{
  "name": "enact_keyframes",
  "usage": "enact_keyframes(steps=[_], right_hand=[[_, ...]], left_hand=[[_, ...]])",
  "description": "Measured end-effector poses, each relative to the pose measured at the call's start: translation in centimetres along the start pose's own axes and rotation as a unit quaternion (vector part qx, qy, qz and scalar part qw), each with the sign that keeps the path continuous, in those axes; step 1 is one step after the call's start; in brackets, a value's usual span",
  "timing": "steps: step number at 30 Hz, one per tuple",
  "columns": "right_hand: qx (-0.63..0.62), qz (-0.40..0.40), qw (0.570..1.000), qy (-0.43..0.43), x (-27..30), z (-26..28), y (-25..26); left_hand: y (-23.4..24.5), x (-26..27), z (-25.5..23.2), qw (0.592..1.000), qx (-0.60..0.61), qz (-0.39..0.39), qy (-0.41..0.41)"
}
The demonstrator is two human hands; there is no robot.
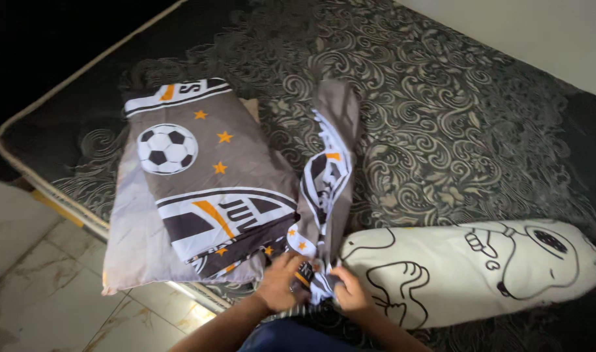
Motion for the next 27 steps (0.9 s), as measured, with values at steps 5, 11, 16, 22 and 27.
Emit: enact_keyframes(steps=[5, 11, 16, 22, 27], right_hand=[[-0.181, 0.07, 0.979, -0.064, -3.8, 2.4, 0.7], [-0.408, -0.069, 0.905, -0.098, -10.8, 0.8, 7.2], [-0.368, -0.088, 0.884, -0.274, -16.4, -2.8, 11.3], [-0.243, -0.13, 0.941, -0.195, -35.1, 1.9, 13.8], [-0.261, -0.151, 0.953, 0.02, -46.5, 17.8, 19.0]], left_hand=[[-1.0, -3.4, -3.9, 0.962, 0.233, -0.056, -0.133], [3.1, -2.5, -6.7, 0.803, 0.558, 0.122, 0.173], [8.7, 1.6, -9.5, 0.61, 0.754, 0.216, 0.11], [10.7, 1.7, -4.7, 0.598, 0.748, -0.019, 0.287], [12.8, -2.9, -2.1, 0.639, 0.736, -0.193, 0.114]])
Point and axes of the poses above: each hand's wrist, its own x-axis away from the middle knuckle, its own y-axis out of the back of the hand, z = x × y, the point moved 2 cm from there along -x, towards the middle knuckle, and after that the axes turned 10 degrees about -x, right-handed, at the moved point
